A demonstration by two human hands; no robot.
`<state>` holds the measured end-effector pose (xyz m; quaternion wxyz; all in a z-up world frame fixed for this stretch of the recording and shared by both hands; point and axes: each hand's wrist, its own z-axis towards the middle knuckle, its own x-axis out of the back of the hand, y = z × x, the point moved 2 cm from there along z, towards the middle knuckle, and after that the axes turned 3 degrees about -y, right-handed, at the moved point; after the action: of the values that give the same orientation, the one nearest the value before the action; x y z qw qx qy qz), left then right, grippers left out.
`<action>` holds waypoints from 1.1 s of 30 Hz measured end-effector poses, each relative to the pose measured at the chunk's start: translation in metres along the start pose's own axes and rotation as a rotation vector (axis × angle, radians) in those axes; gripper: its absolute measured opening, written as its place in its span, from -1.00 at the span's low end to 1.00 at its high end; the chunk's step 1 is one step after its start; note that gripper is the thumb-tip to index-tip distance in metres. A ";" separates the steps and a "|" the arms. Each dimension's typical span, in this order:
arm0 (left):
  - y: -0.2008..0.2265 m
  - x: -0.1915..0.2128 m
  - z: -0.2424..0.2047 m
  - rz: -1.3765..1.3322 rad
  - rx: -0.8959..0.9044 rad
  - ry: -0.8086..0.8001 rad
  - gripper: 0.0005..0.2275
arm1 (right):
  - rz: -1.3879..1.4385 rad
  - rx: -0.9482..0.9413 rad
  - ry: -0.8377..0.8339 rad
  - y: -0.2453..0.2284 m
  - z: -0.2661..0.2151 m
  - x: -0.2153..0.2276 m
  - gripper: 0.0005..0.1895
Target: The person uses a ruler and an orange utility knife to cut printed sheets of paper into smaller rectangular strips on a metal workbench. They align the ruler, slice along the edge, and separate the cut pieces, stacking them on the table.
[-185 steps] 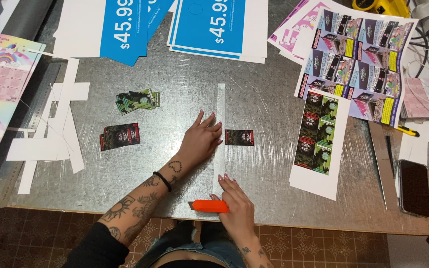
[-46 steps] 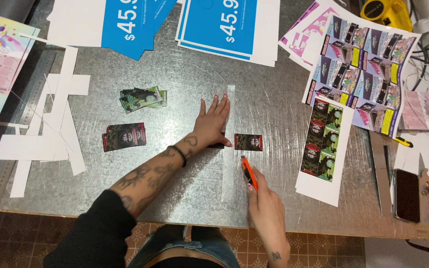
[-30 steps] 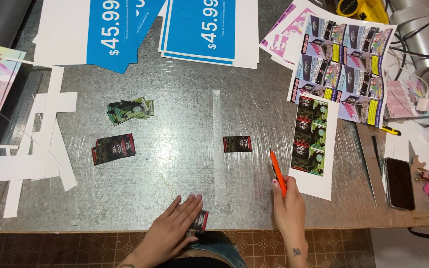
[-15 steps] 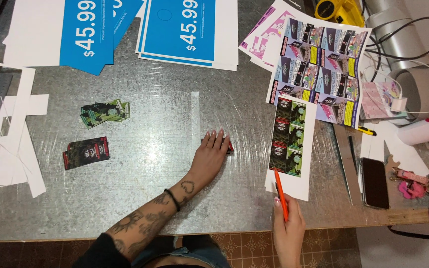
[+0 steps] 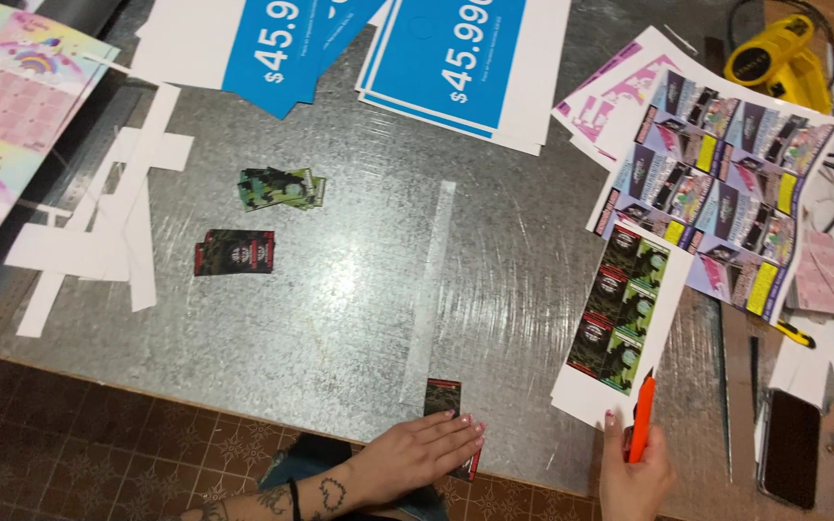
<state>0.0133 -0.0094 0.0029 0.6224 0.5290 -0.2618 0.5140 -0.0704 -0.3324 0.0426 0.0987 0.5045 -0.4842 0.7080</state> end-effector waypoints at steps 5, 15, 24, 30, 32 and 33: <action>-0.012 0.012 -0.010 -0.149 -0.115 0.045 -0.60 | 0.049 0.069 0.016 -0.001 -0.003 -0.003 -0.51; -0.097 0.116 0.014 -1.328 0.740 0.468 -0.31 | 0.191 0.788 -0.498 -0.088 -0.120 -0.049 -0.81; -0.108 0.094 0.023 -1.902 0.723 0.318 -0.13 | 0.309 0.742 -0.451 -0.087 -0.147 -0.061 -0.79; -0.090 0.090 0.035 -2.109 0.575 0.075 -0.03 | 0.711 0.016 -0.284 -0.074 -0.138 -0.032 -0.55; -0.080 0.098 0.035 -2.146 0.635 -0.022 -0.05 | 0.794 0.019 -0.329 -0.126 -0.127 -0.024 -0.53; -0.074 0.102 0.033 -2.174 0.698 -0.113 -0.07 | 0.883 0.026 -0.379 -0.152 -0.122 -0.022 -0.50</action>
<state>0.1227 0.0034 0.0727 0.5442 0.6422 0.4639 -0.2763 -0.0396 -0.1515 0.1116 -0.3079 0.3720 -0.6530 0.5835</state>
